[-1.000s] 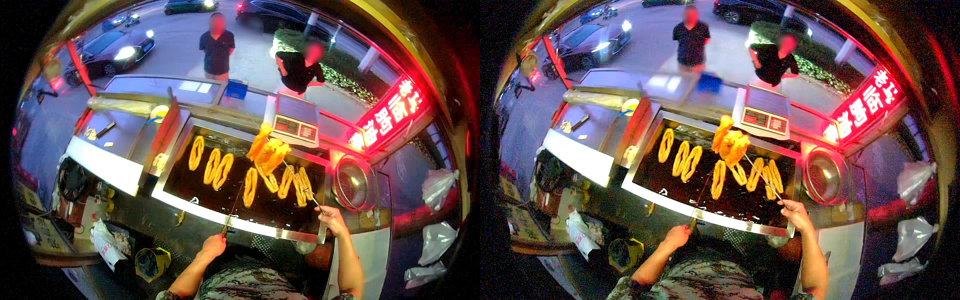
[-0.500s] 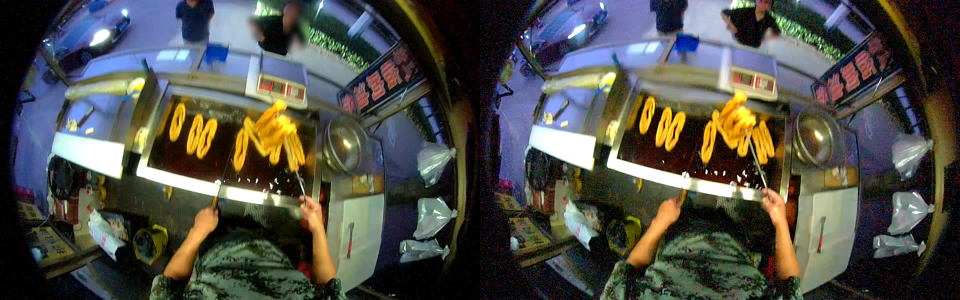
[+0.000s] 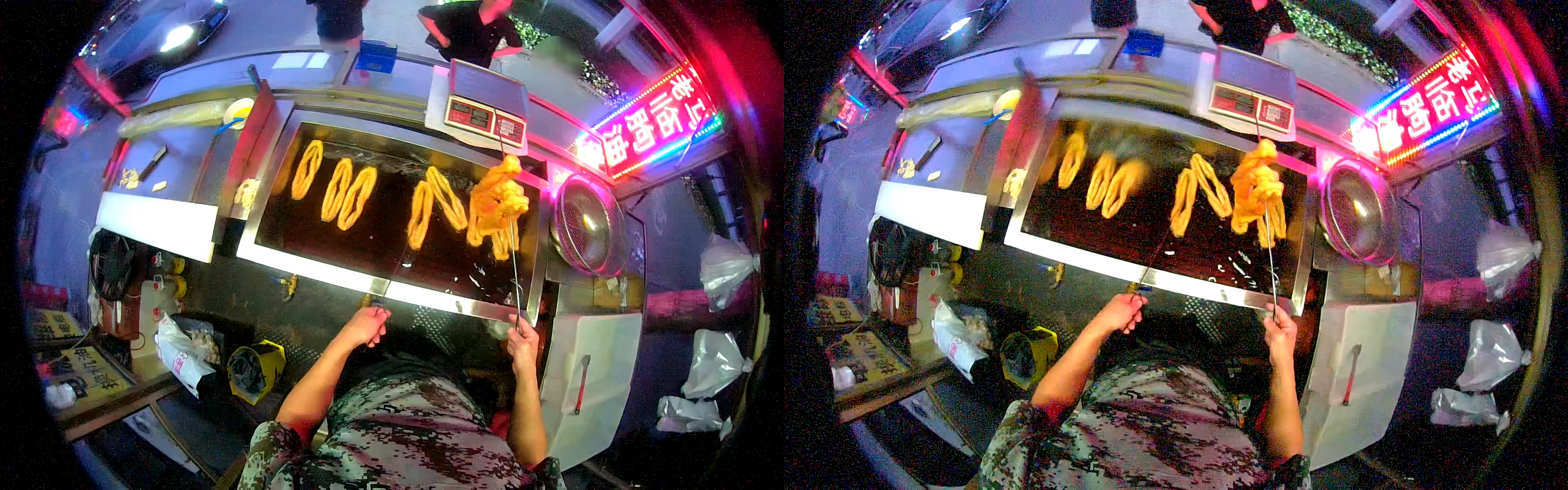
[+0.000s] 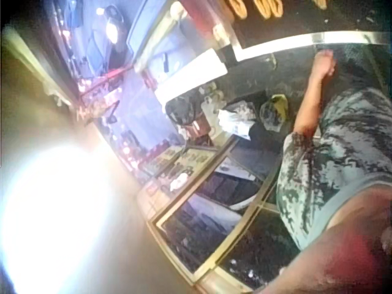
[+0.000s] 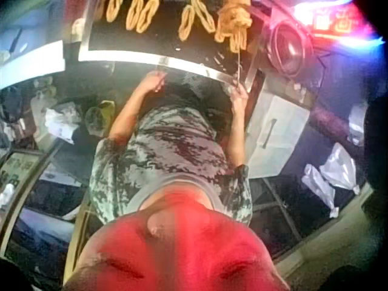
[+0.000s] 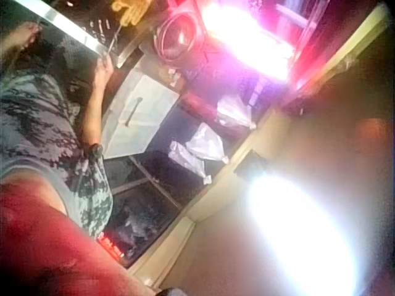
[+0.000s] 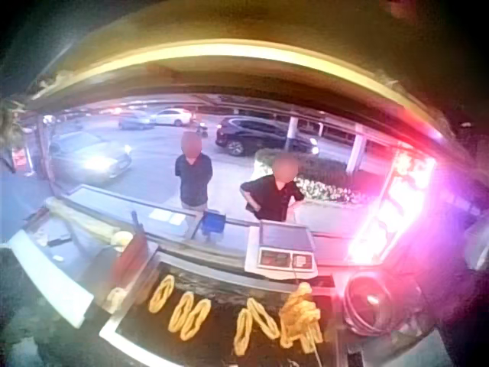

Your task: The person uses two long metal skewers to turn and move twisted dough pieces frying in a deep fryer. They flip the dough to ensure even cooking and transfer the finished pieces to a metal strainer on the side.

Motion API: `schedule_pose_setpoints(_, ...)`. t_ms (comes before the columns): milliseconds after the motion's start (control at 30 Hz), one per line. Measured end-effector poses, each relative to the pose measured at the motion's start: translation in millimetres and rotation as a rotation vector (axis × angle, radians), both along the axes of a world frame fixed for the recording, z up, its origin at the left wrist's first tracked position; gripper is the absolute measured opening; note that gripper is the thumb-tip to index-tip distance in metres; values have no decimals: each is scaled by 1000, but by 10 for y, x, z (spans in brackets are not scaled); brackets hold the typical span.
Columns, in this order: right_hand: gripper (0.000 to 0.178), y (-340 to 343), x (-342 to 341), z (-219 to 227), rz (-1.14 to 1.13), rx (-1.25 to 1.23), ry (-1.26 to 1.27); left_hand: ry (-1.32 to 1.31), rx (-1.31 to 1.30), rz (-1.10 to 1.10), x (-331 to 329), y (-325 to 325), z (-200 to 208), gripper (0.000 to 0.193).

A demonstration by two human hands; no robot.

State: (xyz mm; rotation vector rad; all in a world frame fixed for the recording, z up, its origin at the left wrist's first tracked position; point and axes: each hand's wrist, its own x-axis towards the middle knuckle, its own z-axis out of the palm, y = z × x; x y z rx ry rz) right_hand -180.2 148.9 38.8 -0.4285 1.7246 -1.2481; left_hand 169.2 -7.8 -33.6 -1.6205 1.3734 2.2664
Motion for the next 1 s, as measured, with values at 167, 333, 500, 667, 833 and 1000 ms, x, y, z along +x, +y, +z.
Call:
schedule_pose_setpoints(167,35,57,36,-63,-10,-9,-28,341,352,336,394,-94,131,32)
schedule_pose_setpoints(333,32,-3,195,-15,13,53,70,-283,-147,147,658,-66,447,32)
schedule_pose_setpoints(500,32,-32,289,-102,7,33,81,-596,-601,-94,926,-67,228,31)
schedule_pose_setpoints(667,33,-102,328,-132,25,3,64,-126,-55,187,1003,-184,87,30)
schedule_pose_setpoints(833,32,-77,393,-140,6,28,53,491,375,569,1472,-275,255,32)
schedule_pose_setpoints(1000,31,-46,494,-96,4,21,21,36,66,400,1475,-322,301,35)
